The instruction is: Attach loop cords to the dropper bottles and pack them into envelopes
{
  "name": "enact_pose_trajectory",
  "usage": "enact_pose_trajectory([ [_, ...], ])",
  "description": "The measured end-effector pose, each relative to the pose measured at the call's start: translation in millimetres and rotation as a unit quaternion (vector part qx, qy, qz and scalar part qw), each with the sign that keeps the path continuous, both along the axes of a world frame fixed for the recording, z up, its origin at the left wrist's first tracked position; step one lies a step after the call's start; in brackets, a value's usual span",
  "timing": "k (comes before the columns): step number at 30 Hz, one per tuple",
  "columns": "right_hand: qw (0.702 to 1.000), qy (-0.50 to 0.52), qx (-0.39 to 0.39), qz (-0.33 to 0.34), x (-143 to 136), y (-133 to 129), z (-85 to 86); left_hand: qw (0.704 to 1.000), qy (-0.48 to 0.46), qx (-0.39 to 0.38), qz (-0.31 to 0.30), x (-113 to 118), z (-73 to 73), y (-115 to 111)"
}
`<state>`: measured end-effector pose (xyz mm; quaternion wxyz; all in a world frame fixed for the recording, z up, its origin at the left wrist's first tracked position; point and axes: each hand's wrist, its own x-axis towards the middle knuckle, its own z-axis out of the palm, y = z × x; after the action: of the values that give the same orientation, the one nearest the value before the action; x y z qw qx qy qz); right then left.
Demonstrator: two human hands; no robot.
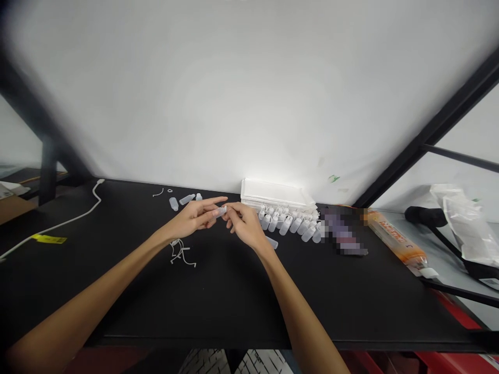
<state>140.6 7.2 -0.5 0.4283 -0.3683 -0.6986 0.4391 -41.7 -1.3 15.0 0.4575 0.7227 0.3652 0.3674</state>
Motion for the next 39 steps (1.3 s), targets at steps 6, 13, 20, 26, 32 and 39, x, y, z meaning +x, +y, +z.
enact_pose_trajectory([
  [6, 0.999, -0.016, -0.034, 0.039, 1.4, -5.0, 9.0, 0.996, -0.050, -0.064, -0.026, 1.9, 5.1, -6.9],
  [13, 0.999, 0.012, -0.032, 0.000, 3.6, -4.1, 9.7, 0.996, -0.067, -0.065, 0.006, 3.3, 1.3, -2.4],
  [20, 0.997, 0.044, -0.067, 0.004, 5.1, -4.4, 15.5, 0.999, -0.047, 0.011, 0.010, 3.3, -3.6, -1.2],
  [26, 0.997, 0.037, -0.073, 0.011, 9.8, -3.8, 15.0, 0.999, -0.042, -0.005, 0.004, 3.5, -3.2, -2.3],
  [32, 0.992, 0.022, -0.105, 0.061, 15.7, -5.3, 18.3, 0.997, -0.049, -0.051, -0.020, 3.4, 0.5, -3.8],
  [39, 0.990, 0.021, -0.105, 0.097, 16.0, -8.4, 20.4, 0.996, -0.045, -0.068, -0.032, 0.8, 8.2, -7.4],
])
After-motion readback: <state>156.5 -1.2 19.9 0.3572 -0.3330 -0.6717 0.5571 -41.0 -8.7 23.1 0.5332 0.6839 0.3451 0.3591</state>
